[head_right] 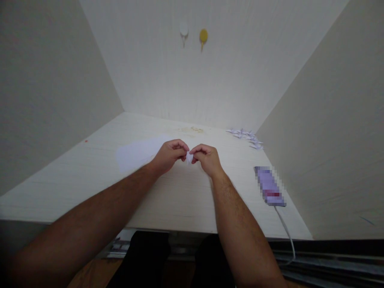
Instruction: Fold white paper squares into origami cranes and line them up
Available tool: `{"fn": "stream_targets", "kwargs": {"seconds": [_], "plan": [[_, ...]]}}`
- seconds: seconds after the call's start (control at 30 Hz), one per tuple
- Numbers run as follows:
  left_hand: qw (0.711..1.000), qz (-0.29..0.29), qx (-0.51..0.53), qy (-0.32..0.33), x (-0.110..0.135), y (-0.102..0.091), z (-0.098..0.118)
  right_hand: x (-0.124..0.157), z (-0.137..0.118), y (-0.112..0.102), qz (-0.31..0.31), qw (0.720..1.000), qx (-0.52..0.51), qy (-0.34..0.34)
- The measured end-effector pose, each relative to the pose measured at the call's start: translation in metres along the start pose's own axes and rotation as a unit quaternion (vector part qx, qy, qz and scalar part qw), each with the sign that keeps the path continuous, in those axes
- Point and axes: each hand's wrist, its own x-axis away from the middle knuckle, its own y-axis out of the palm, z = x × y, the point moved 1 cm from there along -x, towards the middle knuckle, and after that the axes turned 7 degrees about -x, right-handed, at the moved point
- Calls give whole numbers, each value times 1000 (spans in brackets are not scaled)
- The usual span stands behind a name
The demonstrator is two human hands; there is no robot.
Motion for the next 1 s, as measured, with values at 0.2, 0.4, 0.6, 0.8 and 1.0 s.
{"fn": "stream_targets", "kwargs": {"seconds": [0.2, 0.4, 0.6, 0.8, 1.0], "plan": [[999, 12, -30, 7, 1, -1, 4, 0, -1, 2, 18, 997, 69, -4], [994, 74, -77, -1, 1, -1, 8, -3, 6, 6, 74, 995, 64, -10], [997, 29, -67, 19, 3, -2, 10, -2, 3, 5, 105, 990, 82, -37], [999, 5, -51, 17, 2, -4, 8, -3, 0, 4, 77, 994, 69, -43], [998, -31, -45, 9, 1, -6, 4, -1, -1, 1, 33, 998, 51, -17]]}}
